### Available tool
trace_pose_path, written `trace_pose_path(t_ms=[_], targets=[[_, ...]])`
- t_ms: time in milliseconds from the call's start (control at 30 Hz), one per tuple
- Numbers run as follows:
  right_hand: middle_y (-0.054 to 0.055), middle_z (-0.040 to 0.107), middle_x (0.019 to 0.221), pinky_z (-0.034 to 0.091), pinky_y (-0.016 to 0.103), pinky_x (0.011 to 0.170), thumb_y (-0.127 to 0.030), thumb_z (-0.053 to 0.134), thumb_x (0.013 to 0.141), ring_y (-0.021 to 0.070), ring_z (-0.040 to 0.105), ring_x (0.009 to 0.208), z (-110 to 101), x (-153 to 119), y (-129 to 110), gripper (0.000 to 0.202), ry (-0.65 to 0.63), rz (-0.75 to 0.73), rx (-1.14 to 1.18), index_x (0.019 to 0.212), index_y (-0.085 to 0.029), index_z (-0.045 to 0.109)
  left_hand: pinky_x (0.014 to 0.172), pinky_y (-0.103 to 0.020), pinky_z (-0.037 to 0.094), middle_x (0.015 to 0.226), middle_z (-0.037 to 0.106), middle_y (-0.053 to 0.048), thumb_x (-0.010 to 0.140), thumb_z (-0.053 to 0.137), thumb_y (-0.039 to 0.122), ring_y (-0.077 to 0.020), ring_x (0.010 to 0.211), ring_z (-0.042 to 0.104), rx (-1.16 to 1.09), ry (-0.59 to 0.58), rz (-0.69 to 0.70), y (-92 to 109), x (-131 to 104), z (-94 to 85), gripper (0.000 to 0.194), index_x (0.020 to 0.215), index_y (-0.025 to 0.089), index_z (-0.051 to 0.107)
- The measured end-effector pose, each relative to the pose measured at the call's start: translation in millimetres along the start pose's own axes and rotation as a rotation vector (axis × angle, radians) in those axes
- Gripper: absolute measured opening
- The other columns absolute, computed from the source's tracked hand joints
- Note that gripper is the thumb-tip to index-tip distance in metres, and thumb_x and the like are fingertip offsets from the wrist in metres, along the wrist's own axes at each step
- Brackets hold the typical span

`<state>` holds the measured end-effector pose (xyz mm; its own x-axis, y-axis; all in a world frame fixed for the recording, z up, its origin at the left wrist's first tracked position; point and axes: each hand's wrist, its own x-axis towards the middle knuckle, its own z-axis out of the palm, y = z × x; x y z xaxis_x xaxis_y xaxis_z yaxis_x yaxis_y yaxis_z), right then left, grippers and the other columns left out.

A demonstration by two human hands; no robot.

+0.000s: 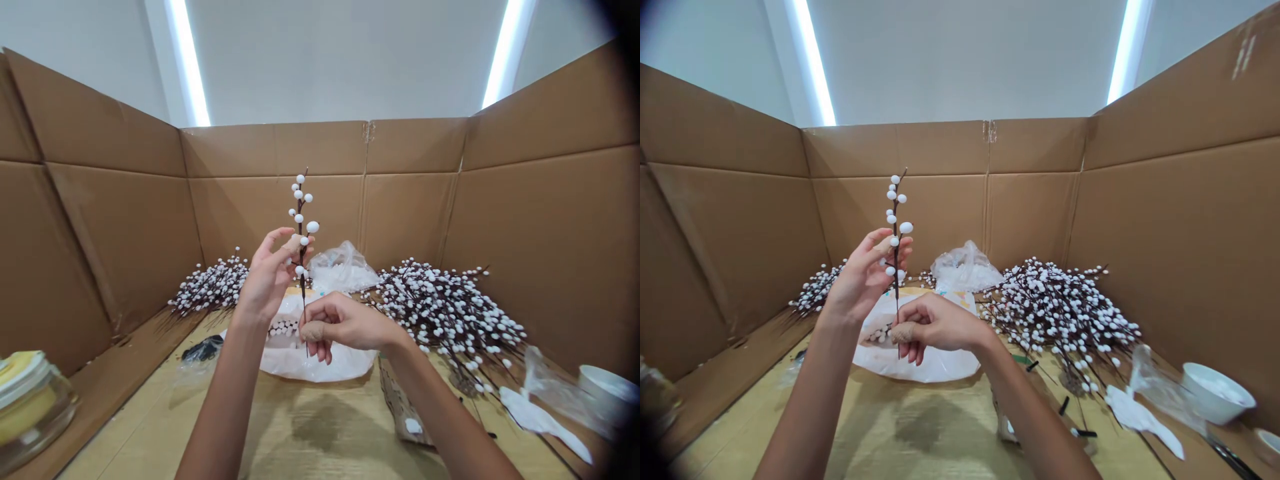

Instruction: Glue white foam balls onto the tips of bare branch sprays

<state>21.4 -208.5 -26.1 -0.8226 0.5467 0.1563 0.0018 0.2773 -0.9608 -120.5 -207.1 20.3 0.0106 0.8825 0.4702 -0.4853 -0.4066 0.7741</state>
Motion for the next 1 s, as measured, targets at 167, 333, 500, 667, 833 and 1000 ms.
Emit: trace_pose_path(t_ms=[167,333,500,667,833,1000], targets=[[0.0,0.062,0.061,0.052,0.019,0.049,-0.043,0.07,0.074,0.0064,0.059,0.047,-1,-2,1,0.033,0.011,-0.014,0.064,0.069,-0.012,0.059,0.07,-0.028,0.052,0.099,0.07,-0.008,0.073,0.069,0.029,-0.0196,0.085,0.067,-0.024,0.01,-0.083,9,3,-9.3,0.027,0.098,0.017,0.067],[-0.002,0.059,0.056,0.051,0.019,0.047,-0.03,0.064,0.078,0.0058,0.056,0.041,3,4,10,0.023,0.04,0.048,-0.064,0.065,-0.013,0.056,0.071,-0.026,0.052,0.098,0.07,-0.007,0.074,0.065,0.033,-0.0173,0.086,0.066,0.013,0.115,0.132,18,4,-17.3,0.024,0.092,0.017,0.069],[-0.001,0.059,0.057,0.048,0.02,0.045,-0.018,0.052,0.079,0.0091,0.059,0.046,8,9,22,0.015,0.097,0.096,-0.292,0.064,-0.015,0.054,0.071,-0.025,0.049,0.091,0.069,-0.004,0.065,0.078,0.027,-0.0152,0.082,0.064,0.317,0.227,0.427,22,2,-17.5,0.031,0.093,0.02,0.069],[-0.002,0.054,0.052,0.032,0.016,0.042,-0.017,0.048,0.077,0.0067,0.05,0.043,15,9,25,0.017,0.266,0.098,-0.611,0.06,-0.016,0.051,0.064,-0.024,0.051,0.08,0.069,-0.002,0.062,0.08,0.021,-0.0127,0.071,0.063,0.472,0.256,0.528,19,1,-17.5,0.027,0.087,0.018,0.07],[-0.002,0.045,0.048,0.017,0.022,0.044,-0.012,0.05,0.07,0.0055,0.031,0.046,22,8,26,0.015,0.445,0.044,-0.954,0.056,-0.015,0.05,0.05,-0.019,0.049,0.072,0.067,0.0,0.057,0.081,0.017,-0.0105,0.062,0.06,0.431,0.273,0.514,18,2,-17.8,0.027,0.08,0.018,0.067],[0.002,0.057,0.056,0.018,0.023,0.046,-0.01,0.048,0.07,0.0063,0.036,0.048,23,7,30,0.012,0.436,0.064,-1.013,0.062,-0.014,0.057,0.047,-0.017,0.045,0.07,0.066,0.001,0.056,0.081,0.015,-0.0092,0.06,0.059,0.36,0.26,0.476,20,1,-17.4,0.027,0.079,0.018,0.067]])
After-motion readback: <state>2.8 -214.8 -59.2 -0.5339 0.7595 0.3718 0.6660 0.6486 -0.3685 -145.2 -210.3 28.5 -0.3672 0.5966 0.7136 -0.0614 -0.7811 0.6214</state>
